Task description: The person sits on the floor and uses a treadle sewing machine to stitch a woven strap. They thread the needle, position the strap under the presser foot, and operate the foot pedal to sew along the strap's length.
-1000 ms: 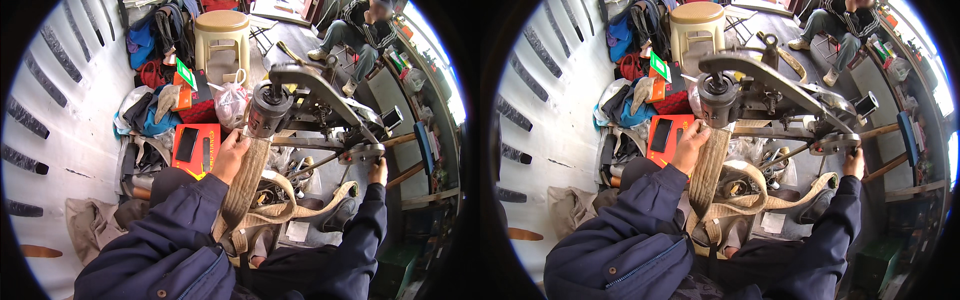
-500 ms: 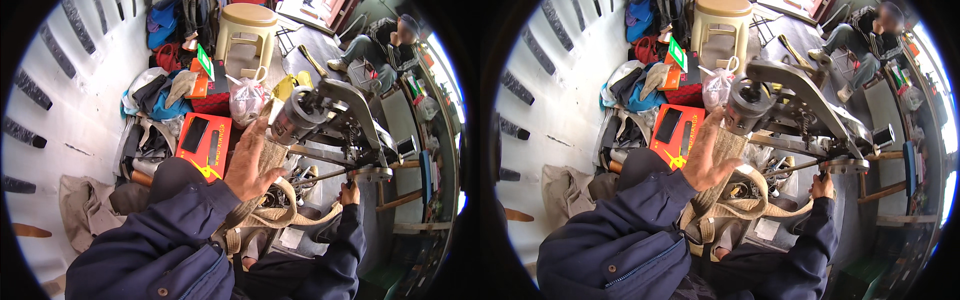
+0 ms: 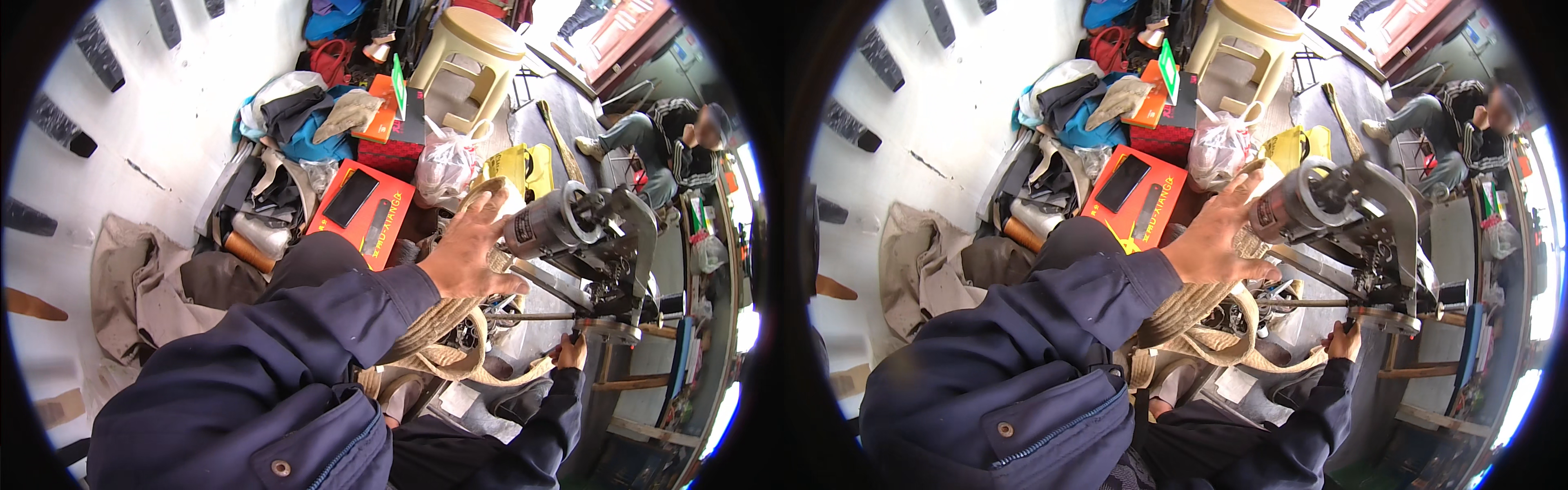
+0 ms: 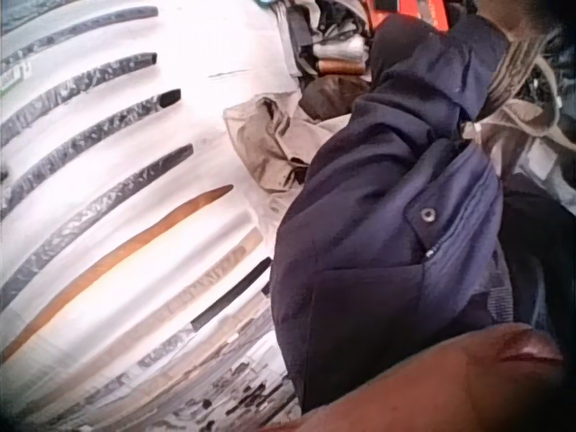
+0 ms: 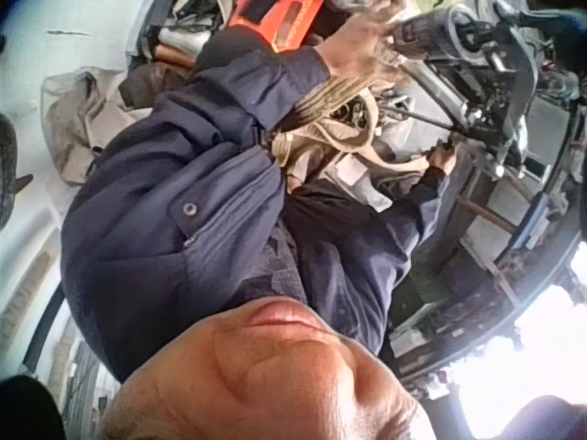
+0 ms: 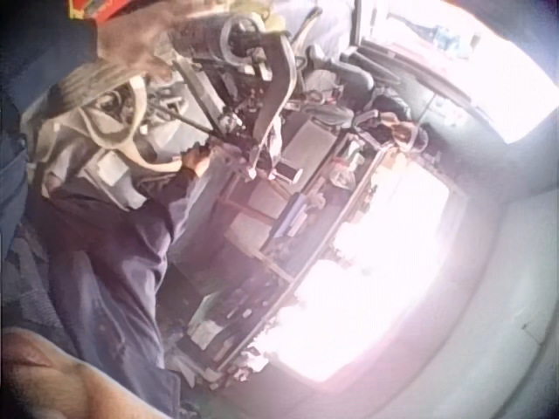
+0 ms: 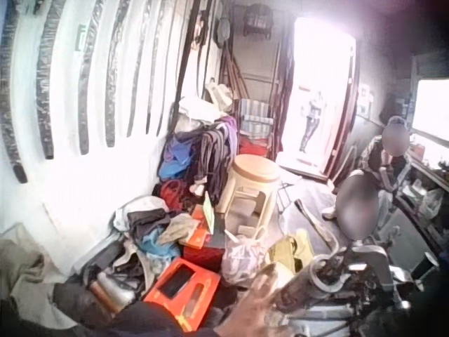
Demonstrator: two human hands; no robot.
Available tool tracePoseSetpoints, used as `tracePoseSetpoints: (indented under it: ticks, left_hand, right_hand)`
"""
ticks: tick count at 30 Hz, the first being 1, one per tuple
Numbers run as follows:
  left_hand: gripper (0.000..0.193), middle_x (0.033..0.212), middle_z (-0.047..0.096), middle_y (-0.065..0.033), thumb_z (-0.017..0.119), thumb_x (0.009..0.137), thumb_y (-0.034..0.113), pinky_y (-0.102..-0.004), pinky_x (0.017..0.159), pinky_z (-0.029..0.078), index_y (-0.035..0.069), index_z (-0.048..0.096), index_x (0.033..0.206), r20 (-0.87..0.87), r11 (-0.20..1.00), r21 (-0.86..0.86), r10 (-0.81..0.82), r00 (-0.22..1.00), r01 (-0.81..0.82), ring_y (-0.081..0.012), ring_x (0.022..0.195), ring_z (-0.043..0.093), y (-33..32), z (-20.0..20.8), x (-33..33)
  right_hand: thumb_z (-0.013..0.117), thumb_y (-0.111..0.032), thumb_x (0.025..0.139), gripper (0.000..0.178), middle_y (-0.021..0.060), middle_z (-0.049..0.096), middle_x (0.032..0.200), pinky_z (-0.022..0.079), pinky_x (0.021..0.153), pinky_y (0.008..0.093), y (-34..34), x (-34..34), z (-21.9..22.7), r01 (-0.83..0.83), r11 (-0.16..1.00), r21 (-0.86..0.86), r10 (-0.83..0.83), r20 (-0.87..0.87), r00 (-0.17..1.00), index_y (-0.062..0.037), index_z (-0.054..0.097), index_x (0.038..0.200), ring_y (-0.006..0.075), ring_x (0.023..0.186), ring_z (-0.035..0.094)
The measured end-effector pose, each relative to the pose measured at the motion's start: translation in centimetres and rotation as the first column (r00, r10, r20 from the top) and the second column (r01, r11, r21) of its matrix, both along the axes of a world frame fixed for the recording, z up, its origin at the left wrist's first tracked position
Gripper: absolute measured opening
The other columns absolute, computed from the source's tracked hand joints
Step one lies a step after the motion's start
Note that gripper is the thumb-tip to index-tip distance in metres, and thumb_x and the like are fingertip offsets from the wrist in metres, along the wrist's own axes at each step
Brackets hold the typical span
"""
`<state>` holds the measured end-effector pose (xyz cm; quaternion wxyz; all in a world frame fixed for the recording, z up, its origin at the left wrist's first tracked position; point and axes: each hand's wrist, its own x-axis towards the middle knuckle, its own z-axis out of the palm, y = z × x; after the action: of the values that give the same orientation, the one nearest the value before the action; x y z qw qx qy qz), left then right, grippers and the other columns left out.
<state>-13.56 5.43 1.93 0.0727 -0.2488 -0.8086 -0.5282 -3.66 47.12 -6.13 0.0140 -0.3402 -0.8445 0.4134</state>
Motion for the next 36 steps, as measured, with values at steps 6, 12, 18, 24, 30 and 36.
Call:
tracePoseSetpoints:
  ticks: [6, 12, 18, 24, 30, 36]
  left_hand:
    - [0.067, 0.162, 0.022, -0.0250, 0.074, 0.081, 0.022, -0.0511, 0.122, 0.020, 0.013, 0.052, 0.143, -0.021, 1.000, 0.003, 0.008, 1.000, -0.008, -0.0458, 0.150, 0.017, -0.2, -0.3, -0.1]
    - [0.034, 0.126, 0.057, -0.0152, 0.064, 0.092, 0.016, -0.0351, 0.098, 0.044, 0.002, 0.064, 0.124, 0.343, 0.852, 0.495, -0.010, 0.939, -0.171, -0.0227, 0.116, 0.055, -1.0, -2.0, 0.0]
    - [0.036, 0.071, 0.058, -0.0074, 0.052, 0.101, 0.030, -0.0349, 0.068, 0.044, -0.004, 0.063, 0.096, 0.476, 0.842, 0.508, -0.098, 0.874, -0.182, -0.0152, 0.069, 0.052, 0.4, -3.8, -1.6]
    - [0.035, 0.077, 0.062, -0.0089, 0.052, 0.100, 0.028, -0.0340, 0.074, 0.046, -0.005, 0.064, 0.102, 0.517, 0.850, 0.505, -0.160, 0.841, -0.149, -0.0145, 0.074, 0.054, 0.4, -4.4, -2.1]
    - [0.036, 0.085, 0.067, -0.0087, 0.052, 0.100, 0.027, -0.0314, 0.079, 0.046, -0.005, 0.065, 0.110, 0.471, 0.824, 0.557, -0.210, 0.856, -0.104, -0.0140, 0.079, 0.056, 0.3, -4.8, -2.5]
    - [0.036, 0.087, 0.068, -0.0057, 0.052, 0.103, 0.030, -0.0303, 0.080, 0.046, -0.003, 0.067, 0.112, 0.488, 0.847, 0.527, -0.239, 0.840, -0.066, -0.0120, 0.080, 0.057, -0.2, -4.5, -2.4]
  right_hand:
    - [0.058, -0.017, 0.099, 0.014, 0.0089, 0.057, 0.066, 0.039, 0.035, 0.0323, 1.2, 0.3, -0.4, 0.002, 0.997, -0.073, -0.003, -0.009, 1.000, -0.0071, 0.048, 0.101, 0.0210, 0.045, 0.059]
    - [0.059, -0.015, 0.097, 0.015, 0.0094, 0.060, 0.065, 0.043, 0.036, 0.0298, 1.4, 0.3, -0.3, -0.034, 0.995, -0.097, 0.029, -0.050, 0.998, -0.0045, 0.049, 0.094, 0.0189, 0.045, 0.060]
    - [0.060, -0.017, 0.097, 0.015, 0.0091, 0.060, 0.067, 0.044, 0.037, 0.0315, 0.9, 0.5, 0.1, -0.054, 0.988, -0.142, 0.039, -0.105, 0.994, -0.0036, 0.053, 0.098, 0.0199, 0.046, 0.061]
    - [0.062, -0.017, 0.096, 0.016, 0.0071, 0.060, 0.064, 0.046, 0.043, 0.0299, -1.8, 0.5, 3.1, -0.131, 0.983, -0.126, 0.110, -0.159, 0.981, -0.0021, 0.056, 0.093, 0.0178, 0.047, 0.059]
    - [0.061, -0.011, 0.096, 0.009, 0.0019, 0.056, 0.064, 0.042, 0.046, 0.0265, -1.2, 0.7, 9.6, -0.088, 0.986, 0.139, 0.140, -0.424, 0.895, -0.0027, 0.059, 0.093, 0.0109, 0.049, 0.051]
    - [0.060, -0.013, 0.097, 0.009, 0.0016, 0.055, 0.070, 0.036, 0.043, 0.0246, 5.5, 0.3, 10.5, 0.240, 0.932, 0.272, -0.103, -0.436, 0.894, -0.0059, 0.059, 0.102, 0.0093, 0.048, 0.046]
